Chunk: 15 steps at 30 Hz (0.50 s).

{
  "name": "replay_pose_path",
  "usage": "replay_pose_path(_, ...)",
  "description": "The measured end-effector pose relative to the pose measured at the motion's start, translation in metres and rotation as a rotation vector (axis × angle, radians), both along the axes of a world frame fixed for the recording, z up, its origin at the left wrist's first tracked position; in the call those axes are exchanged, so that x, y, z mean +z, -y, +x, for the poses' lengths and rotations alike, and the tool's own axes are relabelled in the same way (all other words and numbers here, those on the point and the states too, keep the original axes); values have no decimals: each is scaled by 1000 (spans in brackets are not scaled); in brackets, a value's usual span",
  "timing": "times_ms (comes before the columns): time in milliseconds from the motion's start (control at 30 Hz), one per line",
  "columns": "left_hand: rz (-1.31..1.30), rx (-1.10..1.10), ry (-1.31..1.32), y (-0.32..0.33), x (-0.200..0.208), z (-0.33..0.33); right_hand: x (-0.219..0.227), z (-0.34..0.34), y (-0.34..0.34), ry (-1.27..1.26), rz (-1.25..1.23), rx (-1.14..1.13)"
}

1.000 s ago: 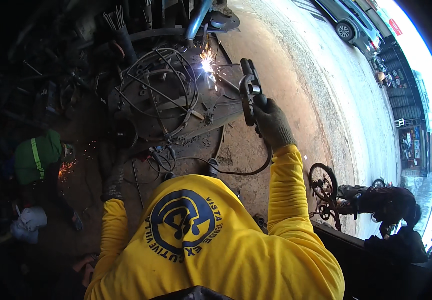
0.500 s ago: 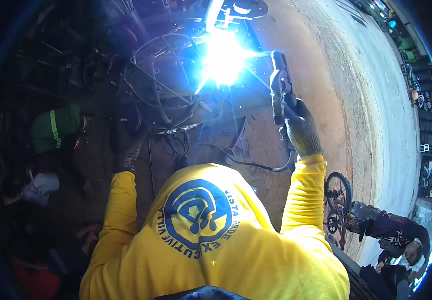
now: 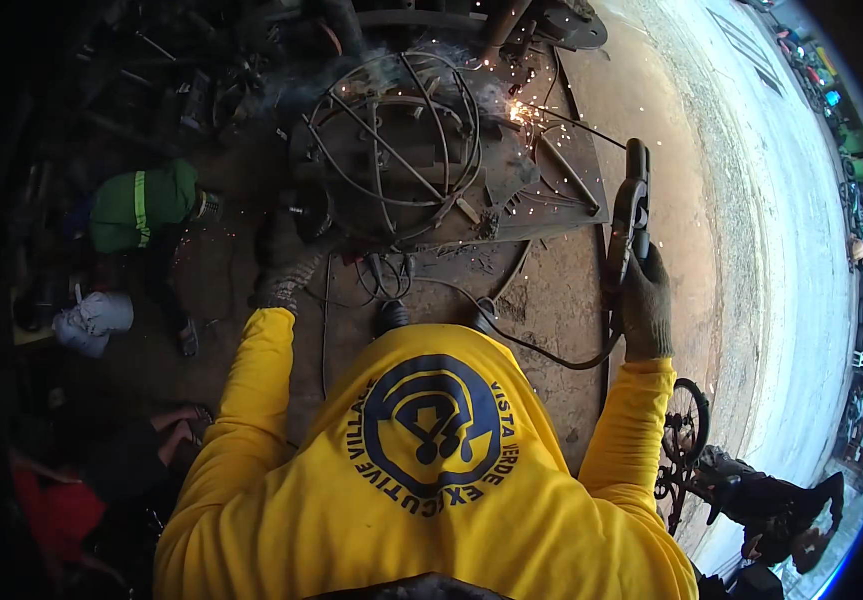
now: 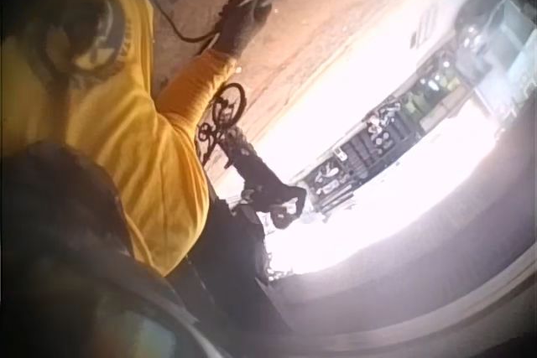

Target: The person holds a metal workpiece on a table while applying a welding torch to join components, occasionally using a wrench to adjust parts of the assembly.

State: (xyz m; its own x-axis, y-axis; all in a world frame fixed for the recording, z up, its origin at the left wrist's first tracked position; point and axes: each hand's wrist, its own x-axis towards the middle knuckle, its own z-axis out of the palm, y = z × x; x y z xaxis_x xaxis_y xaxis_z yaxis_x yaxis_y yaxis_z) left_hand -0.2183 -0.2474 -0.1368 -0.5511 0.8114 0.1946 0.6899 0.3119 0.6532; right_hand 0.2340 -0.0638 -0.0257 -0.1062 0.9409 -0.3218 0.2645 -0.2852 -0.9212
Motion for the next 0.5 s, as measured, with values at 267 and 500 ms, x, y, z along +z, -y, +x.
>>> replay_pose_path(267,-67,34,219,4,11,-5,-52,22,36,-155,182,-64)
replay_pose_path(500,-133,-149,510,16,15,-39,-35,-3,86,-291,231,-5)
